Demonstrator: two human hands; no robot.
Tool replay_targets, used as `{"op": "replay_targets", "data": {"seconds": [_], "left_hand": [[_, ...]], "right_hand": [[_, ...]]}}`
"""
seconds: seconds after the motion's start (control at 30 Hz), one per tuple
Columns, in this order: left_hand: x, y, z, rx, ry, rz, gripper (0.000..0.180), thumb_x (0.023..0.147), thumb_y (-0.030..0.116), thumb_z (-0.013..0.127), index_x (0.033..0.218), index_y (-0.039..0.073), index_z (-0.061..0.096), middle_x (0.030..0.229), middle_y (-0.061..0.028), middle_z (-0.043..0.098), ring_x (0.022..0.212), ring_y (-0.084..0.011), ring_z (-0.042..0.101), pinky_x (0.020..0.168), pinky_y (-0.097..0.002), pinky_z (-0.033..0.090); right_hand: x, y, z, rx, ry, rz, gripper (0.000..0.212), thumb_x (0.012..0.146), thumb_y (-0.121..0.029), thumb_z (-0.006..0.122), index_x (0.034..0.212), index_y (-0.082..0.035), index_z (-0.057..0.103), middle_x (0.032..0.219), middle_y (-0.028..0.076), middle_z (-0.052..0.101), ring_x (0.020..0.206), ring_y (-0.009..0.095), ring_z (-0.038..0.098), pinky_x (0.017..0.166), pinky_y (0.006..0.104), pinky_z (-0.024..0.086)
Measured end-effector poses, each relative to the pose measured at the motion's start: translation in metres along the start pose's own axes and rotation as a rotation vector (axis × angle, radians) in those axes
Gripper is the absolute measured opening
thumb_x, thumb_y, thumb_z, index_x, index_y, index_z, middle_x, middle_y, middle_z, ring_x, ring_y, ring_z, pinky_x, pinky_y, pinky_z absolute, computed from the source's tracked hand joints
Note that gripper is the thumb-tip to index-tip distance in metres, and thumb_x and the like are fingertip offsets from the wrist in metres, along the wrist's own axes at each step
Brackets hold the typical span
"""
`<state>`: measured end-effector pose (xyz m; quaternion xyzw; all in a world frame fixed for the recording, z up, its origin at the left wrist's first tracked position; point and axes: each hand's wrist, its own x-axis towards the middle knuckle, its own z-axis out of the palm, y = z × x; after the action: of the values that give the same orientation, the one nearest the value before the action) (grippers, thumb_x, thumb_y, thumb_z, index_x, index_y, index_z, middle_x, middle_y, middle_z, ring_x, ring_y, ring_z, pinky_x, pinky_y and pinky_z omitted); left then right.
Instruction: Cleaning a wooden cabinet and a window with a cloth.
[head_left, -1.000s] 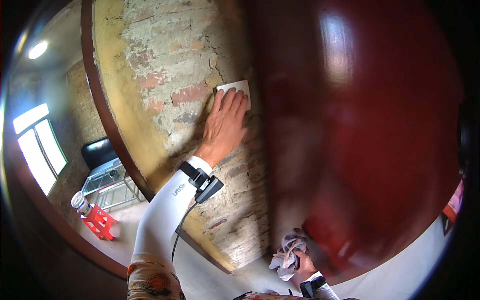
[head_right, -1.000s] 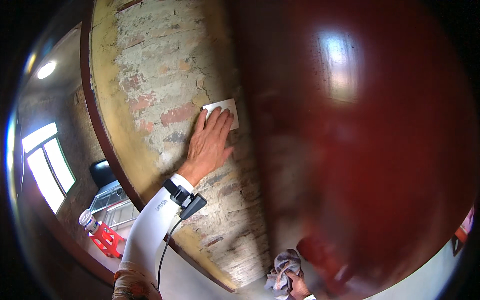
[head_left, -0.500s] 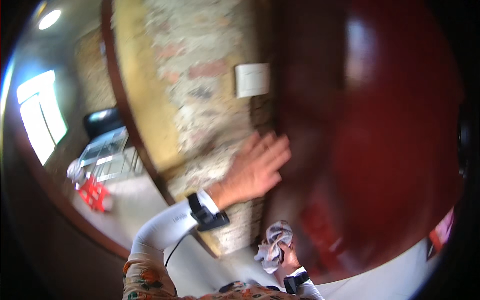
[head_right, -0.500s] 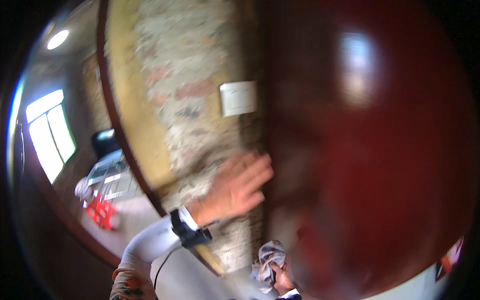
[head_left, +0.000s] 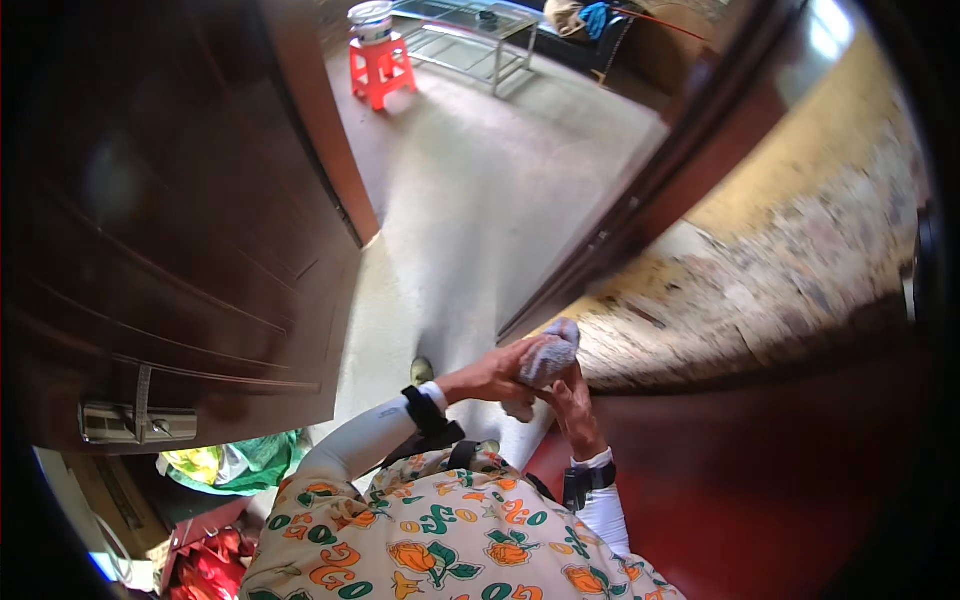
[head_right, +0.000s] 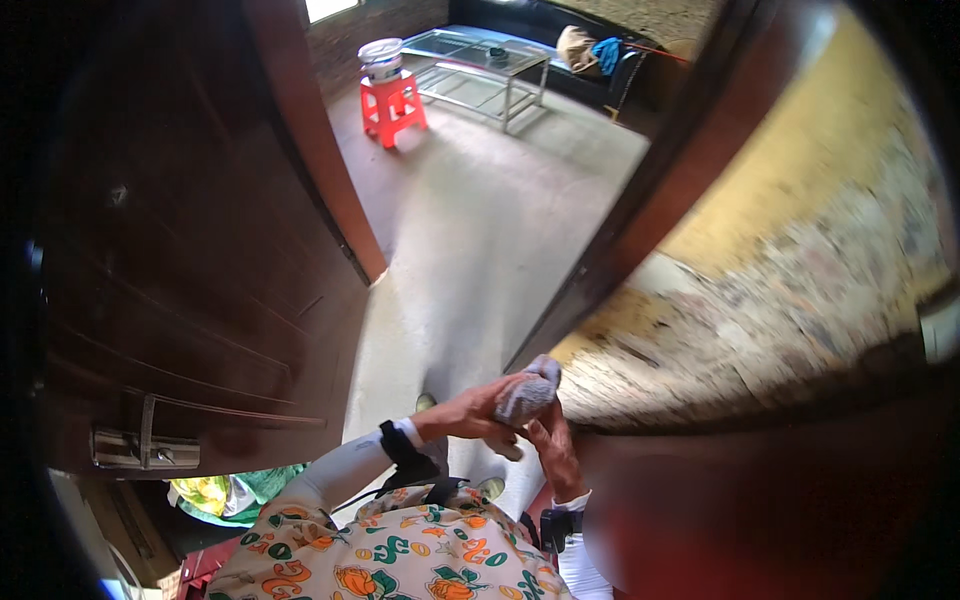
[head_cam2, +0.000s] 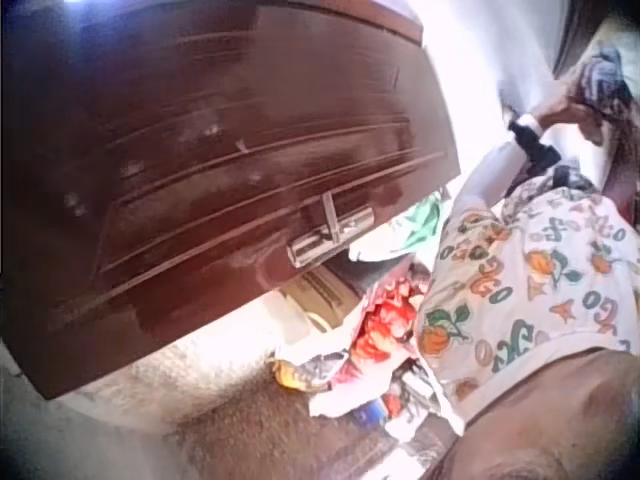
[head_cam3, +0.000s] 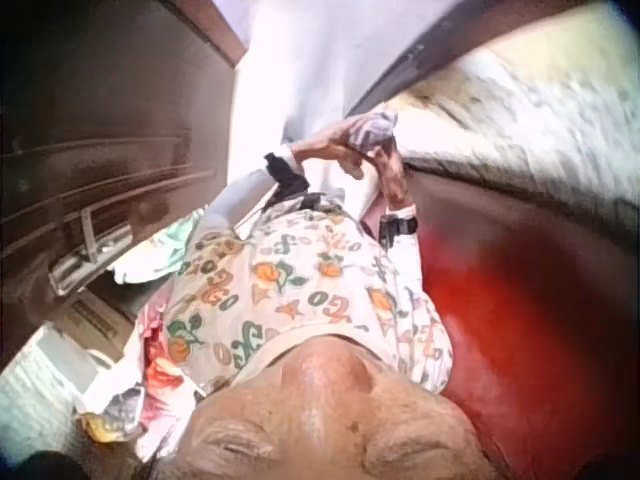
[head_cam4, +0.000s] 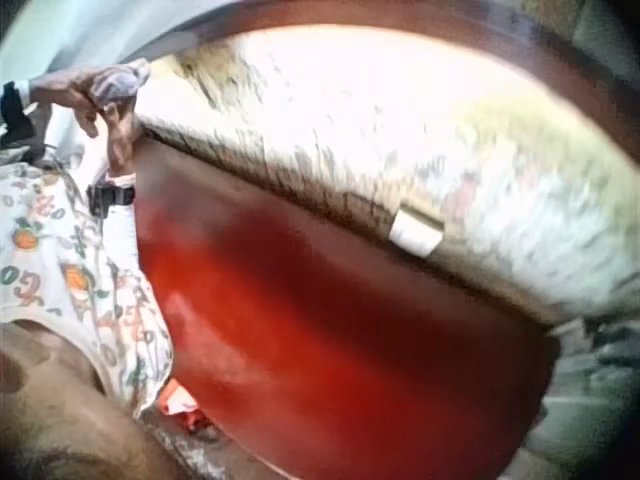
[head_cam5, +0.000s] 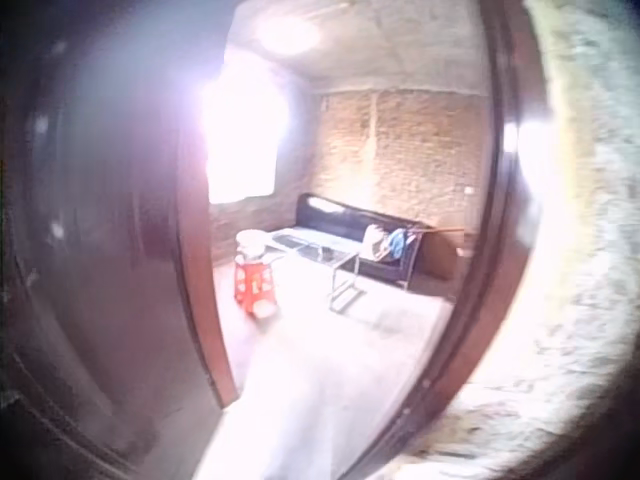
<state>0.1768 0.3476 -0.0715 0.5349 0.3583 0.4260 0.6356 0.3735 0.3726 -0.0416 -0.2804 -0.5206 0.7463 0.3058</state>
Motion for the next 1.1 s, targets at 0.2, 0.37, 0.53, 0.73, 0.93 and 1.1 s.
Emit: {"op": "replay_targets", "data": {"seconds": [0.2,0.37,0.53,0.73,0.93,1.1], "left_hand": [[-0.054,0.031,-0.115,0.087,0.145,-0.067,0.079,0.074,0.0,0.072,0.144,0.008,0.035,0.122,-0.0083,0.057,0.106,-0.016,0.057,0.093,-0.0313,0.047],[-0.066,0.06,-0.207,0.458,0.449,-0.166,0.065,0.062,0.024,0.088,0.112,0.004,0.051,0.1,-0.0167,0.066,0.092,-0.0269,0.066,0.081,-0.034,0.052],[-0.072,0.081,-0.292,0.571,0.572,-0.184,0.065,0.059,0.028,0.091,0.106,0.003,0.053,0.095,-0.013,0.068,0.087,-0.0231,0.067,0.077,-0.0339,0.053],[-0.043,0.081,-0.372,0.448,0.752,-0.035,0.059,0.064,0.021,0.089,0.109,0.004,0.056,0.094,-0.0085,0.068,0.085,-0.0153,0.066,0.076,-0.0305,0.054],[0.046,0.129,-0.428,0.565,0.745,-0.023,0.048,0.064,0.019,0.087,0.1,0.003,0.061,0.081,-0.0082,0.068,0.075,-0.0131,0.065,0.07,-0.0303,0.054],[0.156,0.151,-0.511,0.644,0.844,-0.029,0.046,0.065,0.03,0.086,0.094,0.004,0.062,0.076,-0.0086,0.066,0.069,-0.0142,0.062,0.064,-0.0308,0.051]], "right_hand": [[0.113,0.057,0.037,0.101,0.09,0.215,0.047,0.091,-0.019,0.066,0.13,-0.005,0.044,0.111,0.007,0.06,0.096,0.016,0.061,0.083,0.0306,0.052],[0.216,0.056,0.075,-0.073,0.001,0.15,0.032,0.089,-0.019,0.07,0.111,-0.006,0.052,0.084,-0.001,0.059,0.074,0.006,0.054,0.065,0.0206,0.045],[0.323,0.032,0.098,-0.121,0.103,0.054,0.019,0.083,-0.003,0.06,0.101,-0.004,0.057,0.079,-0.002,0.058,0.07,0.004,0.052,0.065,0.0211,0.045],[0.447,0.015,0.09,-0.473,0.271,-0.158,0.016,0.077,0.0,0.059,0.092,-0.004,0.062,0.08,-0.001,0.061,0.074,0.008,0.058,0.07,0.0236,0.05],[0.556,0.018,0.04,-0.631,0.333,-0.227,0.018,0.077,0.001,0.056,0.093,-0.003,0.065,0.09,0.007,0.06,0.077,0.016,0.063,0.072,0.0297,0.053],[0.638,0.02,-0.006,-0.638,0.0,0.083,0.046,0.084,-0.01,0.064,0.128,-0.005,0.052,0.114,0.014,0.06,0.096,0.02,0.062,0.086,0.0338,0.052]]}}
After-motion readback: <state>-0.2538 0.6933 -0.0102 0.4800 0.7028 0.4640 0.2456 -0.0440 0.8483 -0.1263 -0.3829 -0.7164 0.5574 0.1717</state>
